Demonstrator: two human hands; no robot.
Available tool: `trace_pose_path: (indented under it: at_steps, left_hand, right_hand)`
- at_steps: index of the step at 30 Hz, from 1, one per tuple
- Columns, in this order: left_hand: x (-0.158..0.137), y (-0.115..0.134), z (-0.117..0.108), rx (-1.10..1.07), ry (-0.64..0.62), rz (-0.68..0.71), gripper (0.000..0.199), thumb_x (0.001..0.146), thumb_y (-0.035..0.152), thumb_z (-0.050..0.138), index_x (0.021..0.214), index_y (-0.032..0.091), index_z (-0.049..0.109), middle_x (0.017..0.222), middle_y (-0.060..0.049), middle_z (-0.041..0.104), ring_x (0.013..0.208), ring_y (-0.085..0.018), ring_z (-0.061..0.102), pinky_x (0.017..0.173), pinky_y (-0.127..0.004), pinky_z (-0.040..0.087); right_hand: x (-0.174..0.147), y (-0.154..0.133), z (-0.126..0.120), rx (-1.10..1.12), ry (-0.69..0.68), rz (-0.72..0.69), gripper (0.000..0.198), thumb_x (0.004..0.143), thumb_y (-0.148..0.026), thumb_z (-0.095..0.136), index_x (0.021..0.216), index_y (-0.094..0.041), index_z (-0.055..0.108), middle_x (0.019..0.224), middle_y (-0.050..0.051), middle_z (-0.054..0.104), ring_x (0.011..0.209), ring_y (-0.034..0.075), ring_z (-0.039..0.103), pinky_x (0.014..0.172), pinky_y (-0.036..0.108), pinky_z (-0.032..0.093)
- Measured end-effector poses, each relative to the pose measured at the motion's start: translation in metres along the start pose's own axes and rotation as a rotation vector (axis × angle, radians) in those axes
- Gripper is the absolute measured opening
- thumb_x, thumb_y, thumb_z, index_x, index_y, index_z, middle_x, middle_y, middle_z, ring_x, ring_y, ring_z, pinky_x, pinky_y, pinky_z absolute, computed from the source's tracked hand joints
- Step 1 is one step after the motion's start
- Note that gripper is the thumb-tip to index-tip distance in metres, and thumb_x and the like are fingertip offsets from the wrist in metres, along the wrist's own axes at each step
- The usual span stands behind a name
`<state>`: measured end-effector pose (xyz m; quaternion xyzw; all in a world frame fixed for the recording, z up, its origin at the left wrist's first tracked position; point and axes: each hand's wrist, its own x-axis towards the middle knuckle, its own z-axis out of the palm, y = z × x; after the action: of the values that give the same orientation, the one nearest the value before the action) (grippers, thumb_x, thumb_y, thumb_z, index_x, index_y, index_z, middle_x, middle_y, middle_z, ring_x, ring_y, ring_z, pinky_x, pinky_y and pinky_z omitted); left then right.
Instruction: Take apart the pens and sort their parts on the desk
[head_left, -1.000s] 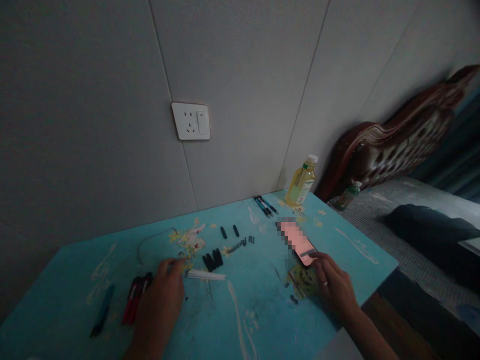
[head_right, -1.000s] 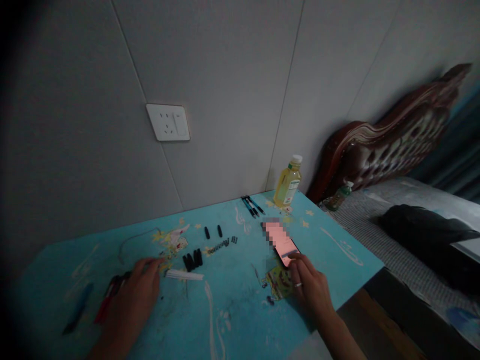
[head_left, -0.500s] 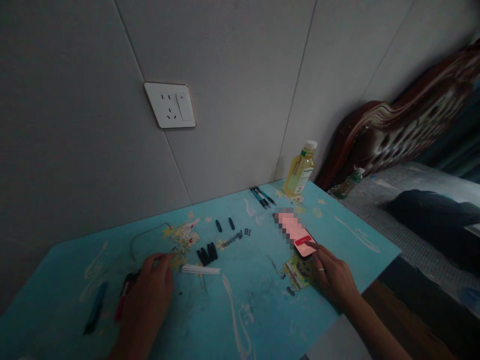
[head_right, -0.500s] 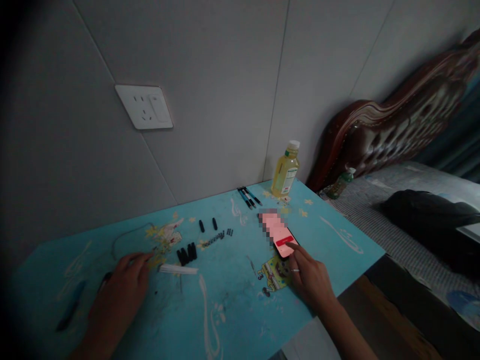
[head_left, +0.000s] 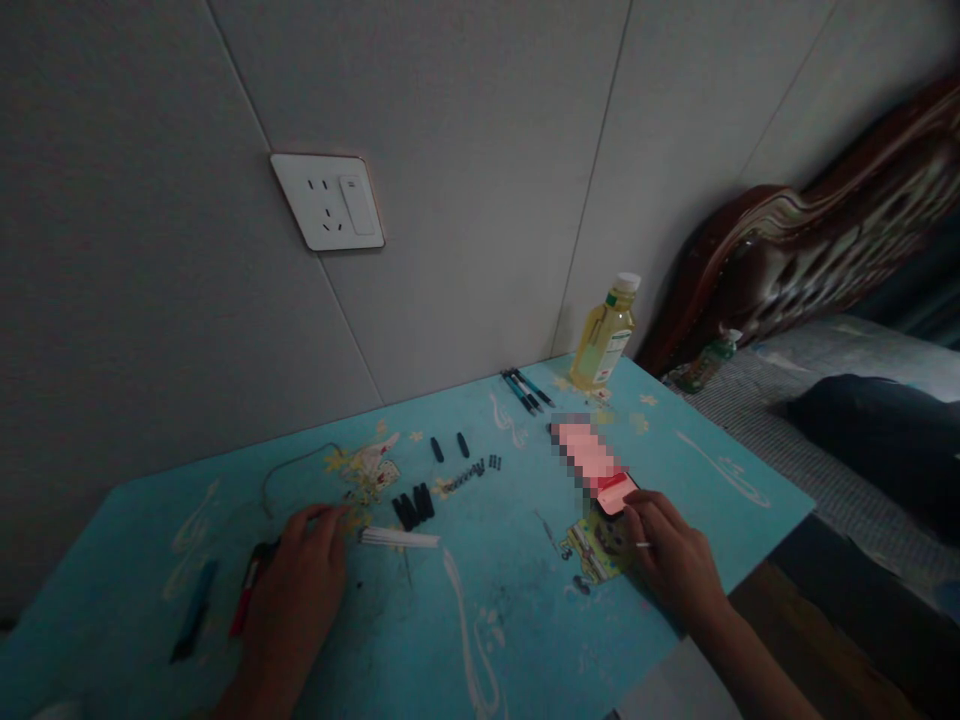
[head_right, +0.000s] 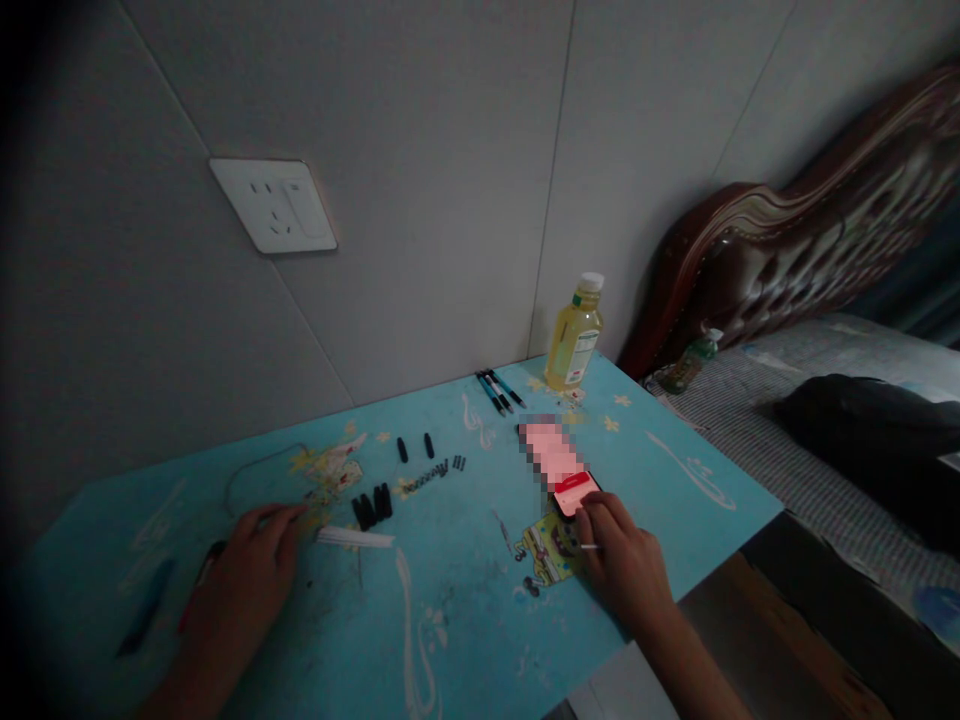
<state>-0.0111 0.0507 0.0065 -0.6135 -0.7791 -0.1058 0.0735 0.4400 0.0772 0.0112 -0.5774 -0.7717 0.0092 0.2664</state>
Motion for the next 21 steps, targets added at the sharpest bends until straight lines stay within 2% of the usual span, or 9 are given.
trace_pose_path:
  at_steps: [2, 5, 8, 13, 17, 21]
  left_hand:
    - [0.000, 0.004, -0.001, -0.004, 0.004, -0.012, 0.036, 0.098, 0.026, 0.032, 0.117, 0.022, 0.061, 0.125, -0.009, 0.057, 0.102, -0.023, 0.062, 0.083, -0.036, 0.049]
    - [-0.001, 0.010, -0.004, -0.047, 0.013, 0.004, 0.034, 0.097, 0.022, 0.034, 0.118, 0.021, 0.061, 0.124, -0.009, 0.057, 0.104, -0.022, 0.061, 0.090, -0.034, 0.047]
    - [-0.003, 0.016, -0.009, -0.114, 0.031, -0.006, 0.032, 0.095, 0.020, 0.039, 0.118, 0.020, 0.061, 0.121, -0.010, 0.058, 0.100, -0.021, 0.062, 0.086, -0.032, 0.049]
    - [-0.007, 0.025, -0.020, -0.156, 0.018, -0.005, 0.029, 0.096, 0.021, 0.040, 0.117, 0.020, 0.061, 0.118, -0.010, 0.059, 0.093, -0.019, 0.063, 0.079, -0.030, 0.048]
    - [-0.009, 0.028, -0.027, -0.172, 0.044, -0.010, 0.027, 0.096, 0.023, 0.041, 0.113, 0.020, 0.061, 0.109, -0.010, 0.060, 0.089, -0.020, 0.064, 0.075, -0.031, 0.048]
    - [-0.009, 0.031, -0.031, -0.262, 0.071, -0.005, 0.028, 0.096, 0.024, 0.040, 0.112, 0.020, 0.062, 0.106, -0.009, 0.062, 0.090, -0.021, 0.064, 0.078, -0.032, 0.048]
  right_hand:
    - [0.000, -0.013, 0.001, 0.065, 0.001, -0.037, 0.025, 0.098, -0.033, 0.041, 0.095, -0.021, 0.062, 0.101, 0.011, 0.066, 0.079, 0.018, 0.067, 0.070, 0.028, 0.054]
    - [0.018, -0.048, 0.007, 0.138, -0.097, -0.078, 0.024, 0.097, -0.035, 0.043, 0.095, -0.023, 0.064, 0.094, 0.008, 0.066, 0.073, 0.018, 0.066, 0.068, 0.029, 0.053]
    - [0.061, -0.089, 0.023, 0.149, -0.216, -0.092, 0.024, 0.095, -0.037, 0.047, 0.097, -0.024, 0.066, 0.093, 0.005, 0.067, 0.070, 0.017, 0.066, 0.065, 0.028, 0.049]
    - [0.138, -0.140, 0.069, 0.090, -0.252, -0.052, 0.028, 0.092, -0.040, 0.053, 0.102, -0.020, 0.069, 0.098, 0.009, 0.069, 0.081, 0.019, 0.066, 0.071, 0.028, 0.045]
    - [0.164, -0.155, 0.096, 0.036, -0.319, 0.027, 0.037, 0.088, -0.051, 0.057, 0.098, -0.018, 0.071, 0.097, 0.012, 0.071, 0.088, 0.023, 0.067, 0.071, 0.030, 0.044]
    - [0.170, -0.154, 0.100, 0.015, -0.331, 0.025, 0.036, 0.089, -0.049, 0.055, 0.092, -0.017, 0.070, 0.090, 0.013, 0.071, 0.082, 0.025, 0.067, 0.067, 0.030, 0.044]
